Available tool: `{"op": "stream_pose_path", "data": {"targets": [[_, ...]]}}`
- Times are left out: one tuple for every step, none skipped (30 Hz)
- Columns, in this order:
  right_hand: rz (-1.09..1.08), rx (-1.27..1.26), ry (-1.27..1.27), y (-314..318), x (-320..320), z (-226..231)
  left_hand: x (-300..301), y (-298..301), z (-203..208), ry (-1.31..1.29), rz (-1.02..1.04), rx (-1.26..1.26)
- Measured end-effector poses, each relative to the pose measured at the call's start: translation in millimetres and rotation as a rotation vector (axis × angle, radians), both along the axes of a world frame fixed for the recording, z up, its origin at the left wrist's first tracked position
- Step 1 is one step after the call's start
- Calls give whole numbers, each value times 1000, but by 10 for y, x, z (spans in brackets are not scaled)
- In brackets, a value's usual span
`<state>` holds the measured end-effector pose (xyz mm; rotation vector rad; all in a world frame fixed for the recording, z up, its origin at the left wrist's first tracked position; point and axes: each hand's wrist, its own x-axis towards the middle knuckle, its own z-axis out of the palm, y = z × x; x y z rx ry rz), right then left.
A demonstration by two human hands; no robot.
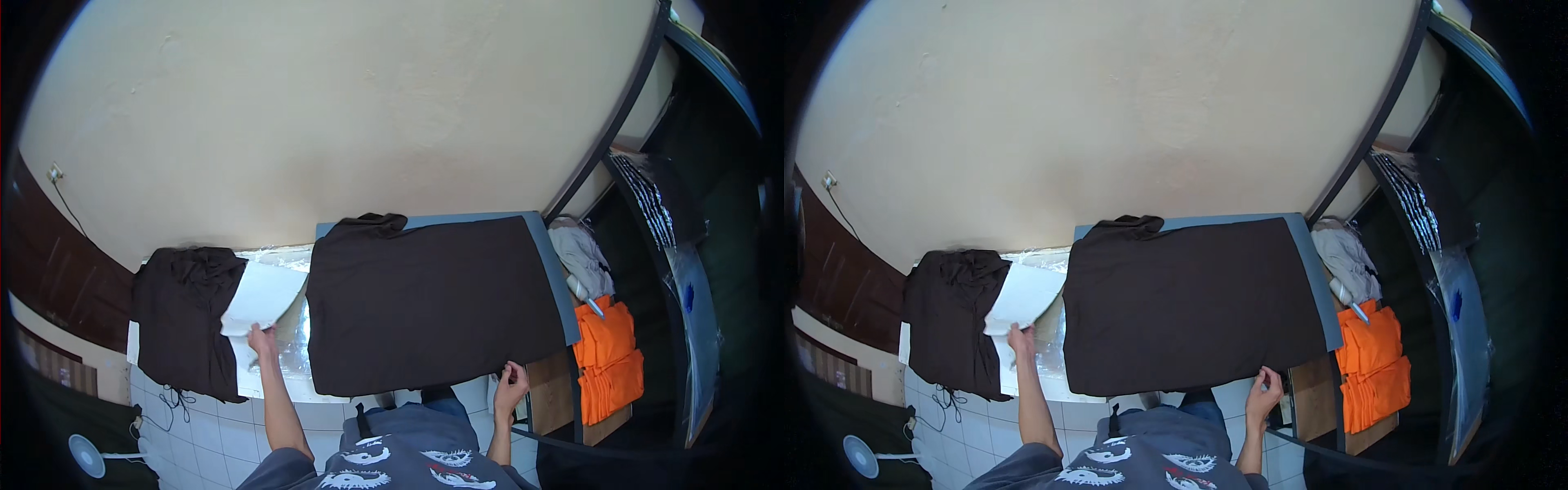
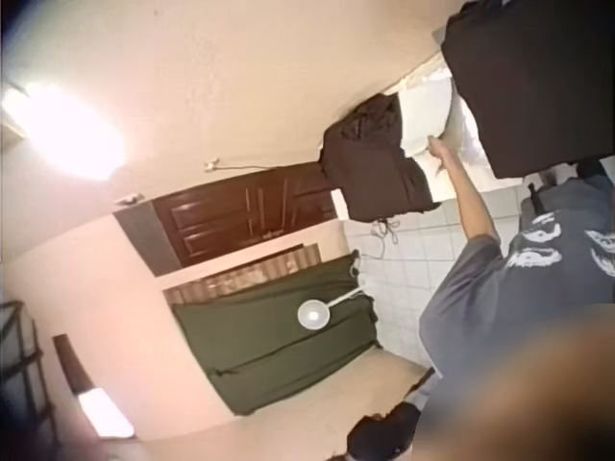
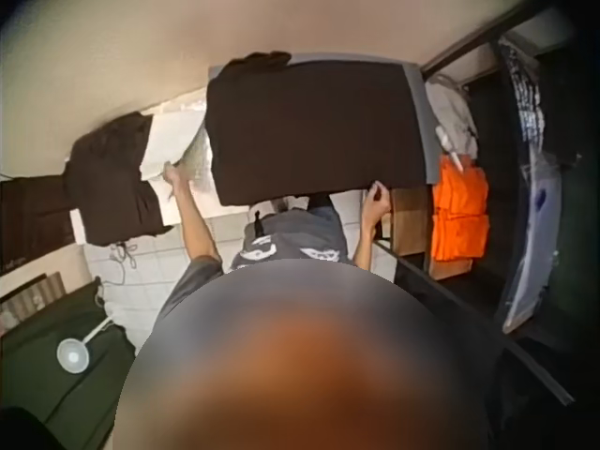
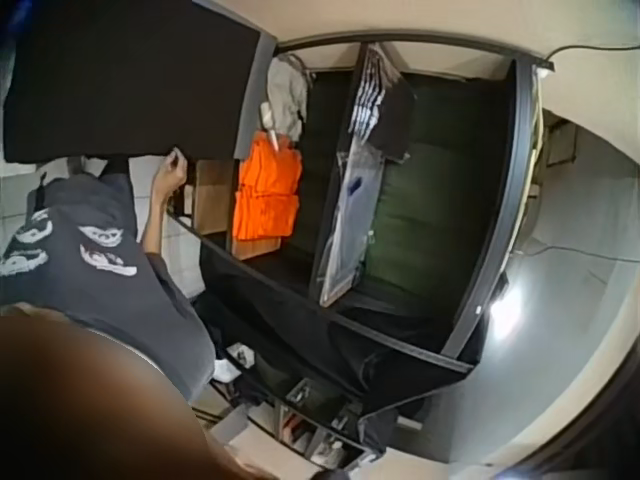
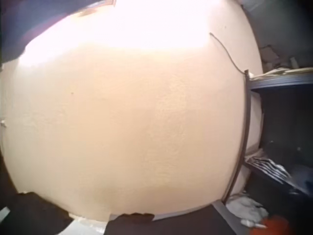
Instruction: Use a lint roller to clean a black t-shirt and then align a template on its surface for printing.
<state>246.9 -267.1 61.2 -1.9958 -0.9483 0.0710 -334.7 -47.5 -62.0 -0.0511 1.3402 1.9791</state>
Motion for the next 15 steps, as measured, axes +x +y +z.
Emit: {"op": "stream_pose_path", "data": {"targets": [[5,3,58,1,10,-28,-49,80,142,110,28,-29],[13,5,114,11,18,-19,-93,127,265,261,28,-53],[15,8,112,21,33,-3,-156,175,405,407,-47,-59],[18,15,174,29,36,46,-2,262,709,495,-54,-62],[28,26,238,61,25,104,95,296,991,974,-39,-179],[38,31,239,119,3,153,91,332,1188,1027,-63,-125],[60,38,256,148,-5,187,306,385,1520,1139,8,-16],[77,45,273,168,-6,216,626,400,1916,1247,78,98],[78,49,272,209,-12,240,806,360,2233,1261,59,116],[151,43,292,271,-19,261,970,306,2515,1276,46,133],[221,35,311,334,-37,290,1165,273,2746,1274,53,136],[266,35,329,403,-106,417,1365,218,2942,1483,115,87],[295,93,387,462,-119,427,1597,121,3131,1690,175,38],[325,75,426,513,-140,496,1876,11,3291,1764,114,62],[358,58,465,560,-150,580,2171,-96,3452,1838,53,86]]}}
